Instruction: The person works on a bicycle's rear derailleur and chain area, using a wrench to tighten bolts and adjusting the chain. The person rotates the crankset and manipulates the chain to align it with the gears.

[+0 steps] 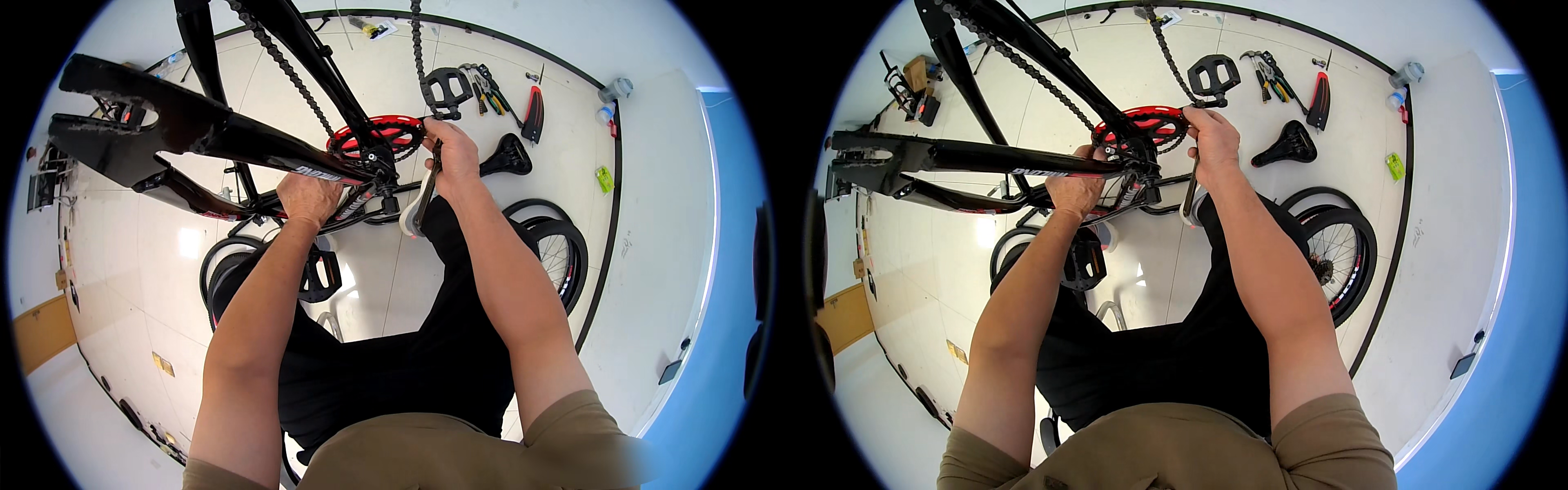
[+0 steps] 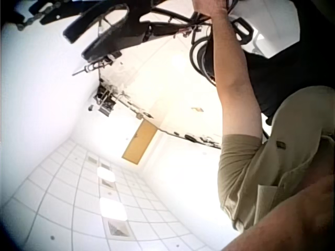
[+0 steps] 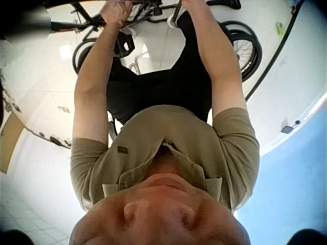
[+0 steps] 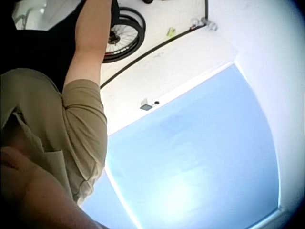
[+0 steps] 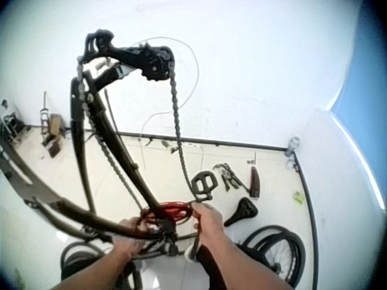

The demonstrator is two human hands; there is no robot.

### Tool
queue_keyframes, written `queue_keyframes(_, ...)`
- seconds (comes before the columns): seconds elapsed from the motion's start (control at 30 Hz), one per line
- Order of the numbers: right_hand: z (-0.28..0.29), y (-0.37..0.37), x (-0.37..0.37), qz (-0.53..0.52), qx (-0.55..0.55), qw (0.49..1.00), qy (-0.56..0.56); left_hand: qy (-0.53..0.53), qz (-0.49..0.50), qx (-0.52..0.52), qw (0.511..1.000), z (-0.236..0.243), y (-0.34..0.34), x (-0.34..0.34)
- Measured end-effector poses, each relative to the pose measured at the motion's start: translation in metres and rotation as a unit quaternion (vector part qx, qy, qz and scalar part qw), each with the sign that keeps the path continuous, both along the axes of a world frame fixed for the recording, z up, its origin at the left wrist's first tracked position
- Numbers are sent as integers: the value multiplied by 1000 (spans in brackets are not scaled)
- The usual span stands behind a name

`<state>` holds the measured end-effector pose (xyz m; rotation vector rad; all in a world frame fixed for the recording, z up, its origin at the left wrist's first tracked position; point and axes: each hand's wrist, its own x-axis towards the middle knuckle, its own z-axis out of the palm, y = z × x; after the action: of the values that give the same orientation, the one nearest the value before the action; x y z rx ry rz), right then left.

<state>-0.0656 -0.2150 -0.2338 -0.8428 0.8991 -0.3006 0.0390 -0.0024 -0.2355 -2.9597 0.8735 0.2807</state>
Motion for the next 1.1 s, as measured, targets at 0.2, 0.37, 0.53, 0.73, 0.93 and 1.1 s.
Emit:
queue_keyframes(0.2, 8, 1, 4, 11, -19, 1000, 18, -33, -34, 17, 999, -3, 5, 1)
queue_keyframes(0.37, -1, -4, 4, -24, 36, 999, 9, -17, -6, -34, 999, 3, 0, -1)
queue_keyframes(0.53, 6, 2, 4, -15, -90, 995, 28, 13, 38, -42, 998, 6, 0, -2)
queue_keyframes(0.73, -5, 5, 6, 3, -279, 960, 27, 18, 45, -57, 997, 12, -3, -5)
queue_keyframes(0.93, -6, 13, 5, 12, -427, 901, 70, -32, 14, -48, 998, 7, 0, -5)
queue_keyframes(1.1, -14, 14, 1, 3, -418, 907, 51, 14, 32, -33, 999, 11, -5, -3)
